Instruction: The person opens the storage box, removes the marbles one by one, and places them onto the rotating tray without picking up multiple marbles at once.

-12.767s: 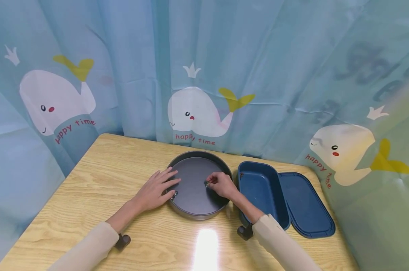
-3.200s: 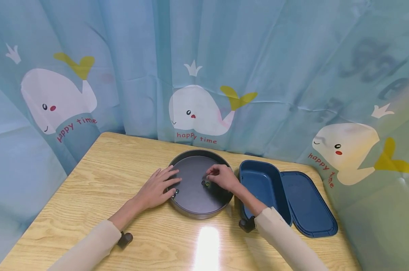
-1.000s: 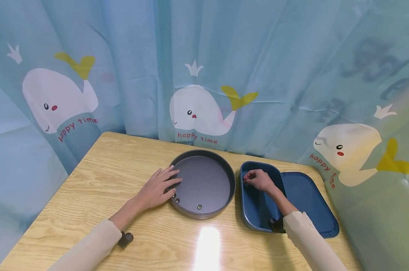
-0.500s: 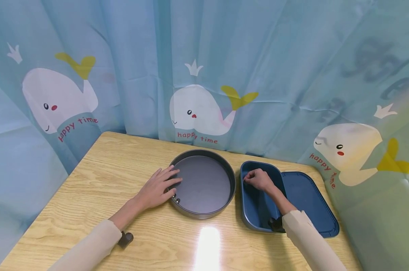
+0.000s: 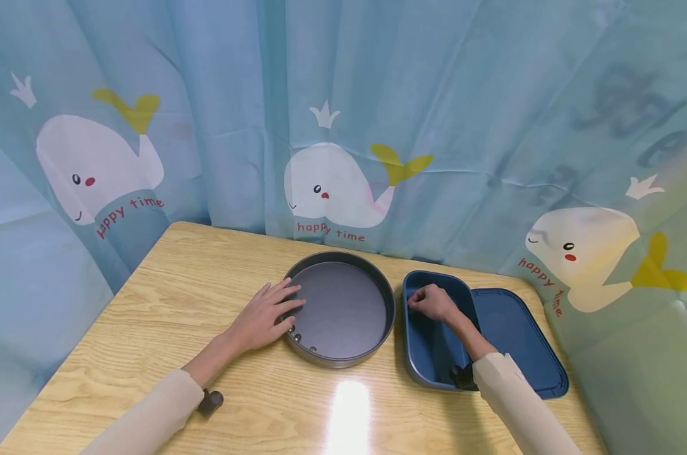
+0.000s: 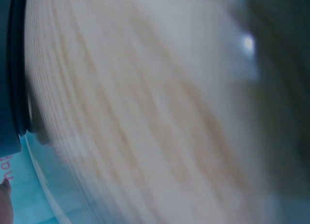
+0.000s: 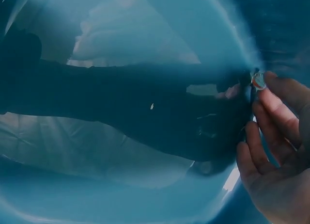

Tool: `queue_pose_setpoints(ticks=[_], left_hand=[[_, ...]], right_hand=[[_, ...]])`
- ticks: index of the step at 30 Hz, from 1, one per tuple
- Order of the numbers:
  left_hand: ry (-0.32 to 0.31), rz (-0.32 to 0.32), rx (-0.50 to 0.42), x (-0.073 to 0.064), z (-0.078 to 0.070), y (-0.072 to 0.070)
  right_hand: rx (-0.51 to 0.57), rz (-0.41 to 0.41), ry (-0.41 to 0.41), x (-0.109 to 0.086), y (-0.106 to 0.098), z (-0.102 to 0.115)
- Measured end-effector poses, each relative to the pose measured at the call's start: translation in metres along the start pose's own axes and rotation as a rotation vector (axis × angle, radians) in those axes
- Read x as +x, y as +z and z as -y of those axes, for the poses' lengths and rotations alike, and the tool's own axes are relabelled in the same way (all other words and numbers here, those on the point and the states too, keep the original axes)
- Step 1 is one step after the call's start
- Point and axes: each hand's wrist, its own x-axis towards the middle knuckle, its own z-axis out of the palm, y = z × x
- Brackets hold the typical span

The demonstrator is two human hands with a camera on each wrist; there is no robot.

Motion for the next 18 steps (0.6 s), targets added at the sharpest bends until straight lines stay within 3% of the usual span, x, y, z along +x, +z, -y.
queue_pose_setpoints(ticks=[12, 18], left_hand=[[-0.005, 0.009, 0.000, -0.0001, -0.0012, -0.0020], [-0.004, 0.017, 0.011, 0.0000, -0.0010, -0.0020]], right_hand=[[0.010, -0.037, 0.041, -0.0024, -0.0081, 0.0084], [0.078, 0.054, 0.071, -0.0025, -0.0035, 0.0064]])
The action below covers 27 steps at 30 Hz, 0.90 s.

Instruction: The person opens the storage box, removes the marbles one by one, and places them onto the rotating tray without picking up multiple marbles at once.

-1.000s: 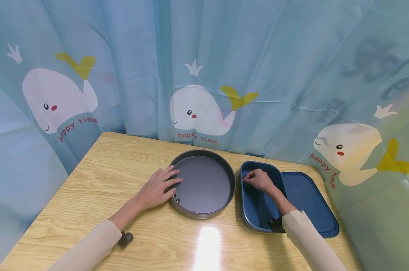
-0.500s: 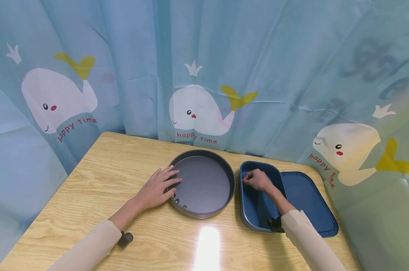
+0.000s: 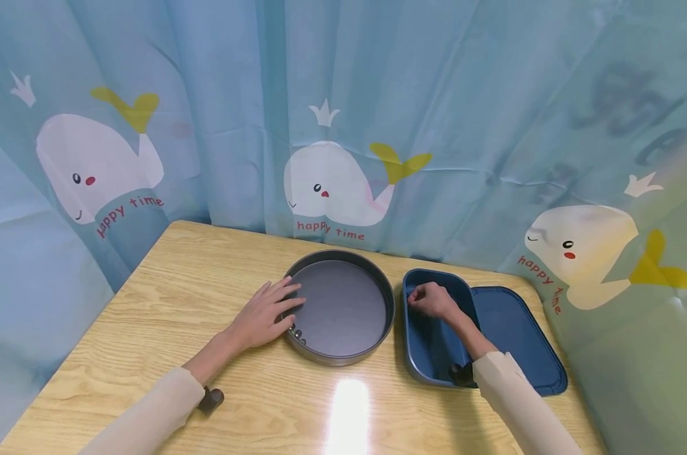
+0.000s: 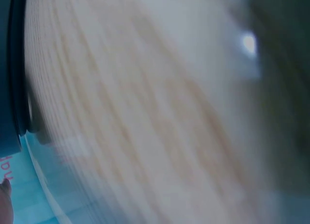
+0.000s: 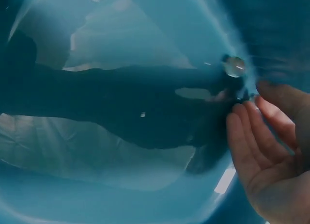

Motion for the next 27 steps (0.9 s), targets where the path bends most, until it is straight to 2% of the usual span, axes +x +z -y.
queue_pose_setpoints(ticks=[3, 5, 7, 9, 13, 27], left_hand=[[0.002, -0.002, -0.006, 0.000, 0.000, 0.000], [-0.001, -0.006, -0.005, -0.001, 0.000, 0.001], [-0.002, -0.011, -0.004, -0.001, 0.000, 0.001], [-0.003, -0.015, -0.003, -0.002, 0.000, 0.000], [0.002, -0.015, -0.003, -0.001, 0.000, 0.001], [0.005, -0.019, -0.005, -0.001, 0.000, 0.001]], right_hand=[[0.018, 0.075, 0.017, 0.000, 0.001, 0.001], [0.002, 0.095, 0.018, -0.001, 0.002, 0.003], [-0.037, 0.062, 0.005, -0.001, 0.003, 0.005], [-0.070, -0.015, -0.005, 0.000, 0.005, 0.007], [-0.081, -0.128, -0.027, 0.001, 0.009, 0.009], [-0.115, -0.141, -0.062, 0.005, 0.010, 0.005]])
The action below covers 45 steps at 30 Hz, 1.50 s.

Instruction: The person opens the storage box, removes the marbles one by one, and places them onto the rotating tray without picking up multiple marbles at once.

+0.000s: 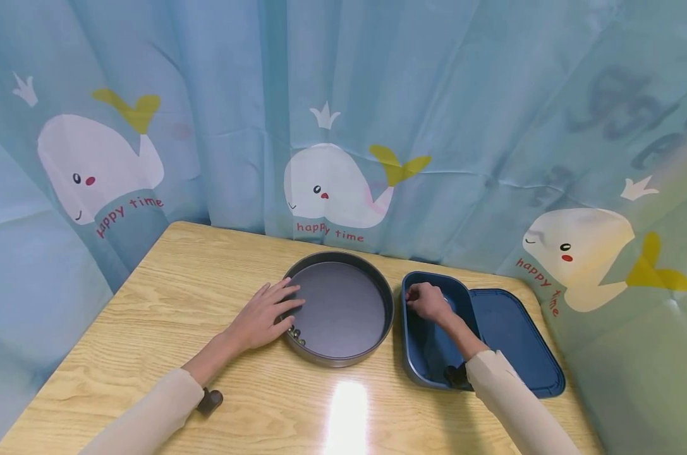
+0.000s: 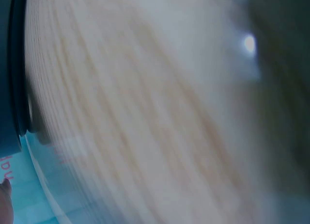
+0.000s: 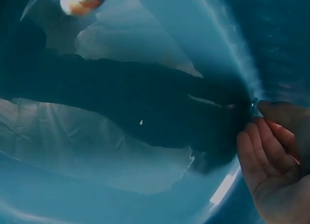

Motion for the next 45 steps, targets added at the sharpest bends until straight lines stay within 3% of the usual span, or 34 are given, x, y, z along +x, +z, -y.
queue_pose_setpoints(ticks=[12, 20, 28, 36, 45], left_hand=[[-0.003, -0.006, 0.002, -0.001, 0.003, 0.000], [-0.004, -0.002, 0.003, -0.001, 0.004, 0.002], [0.000, -0.002, -0.004, -0.001, 0.004, 0.002], [0.001, 0.001, 0.000, 0.000, 0.004, 0.002], [0.012, -0.007, 0.005, -0.001, 0.002, 0.002]], right_hand=[[0.114, -0.071, -0.019, -0.001, -0.022, 0.012], [0.218, -0.118, -0.063, 0.000, -0.026, 0.037], [0.293, -0.038, -0.105, 0.002, -0.010, 0.069], [0.315, 0.010, -0.186, 0.005, 0.007, 0.085], [0.311, 0.040, -0.150, 0.011, 0.026, 0.095]])
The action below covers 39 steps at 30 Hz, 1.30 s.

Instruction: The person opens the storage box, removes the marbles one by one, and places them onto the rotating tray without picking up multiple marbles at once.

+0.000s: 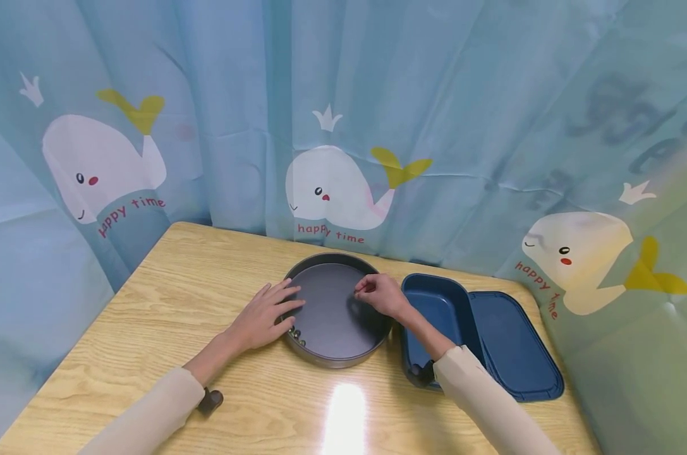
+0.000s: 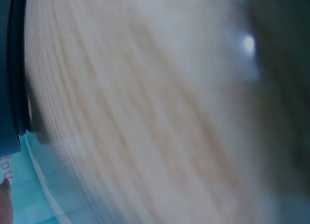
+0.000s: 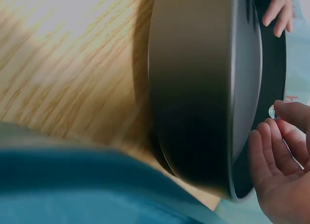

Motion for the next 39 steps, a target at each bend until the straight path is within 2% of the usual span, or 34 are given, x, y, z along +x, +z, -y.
queue_pose_setpoints(ticks=[4, 12, 20, 39], left_hand=[[-0.004, 0.004, 0.000, -0.001, 0.000, 0.000], [-0.009, -0.002, -0.007, -0.001, -0.001, -0.001], [-0.009, -0.003, -0.010, -0.001, -0.001, 0.000], [-0.016, -0.001, -0.015, 0.001, -0.002, 0.000]], right_hand=[[-0.001, 0.001, -0.004, 0.002, 0.007, 0.000], [-0.075, 0.011, 0.011, 0.005, 0.019, 0.001], [-0.109, 0.017, -0.027, 0.002, 0.027, 0.001], [-0.161, 0.049, -0.041, 0.004, 0.032, -0.001]])
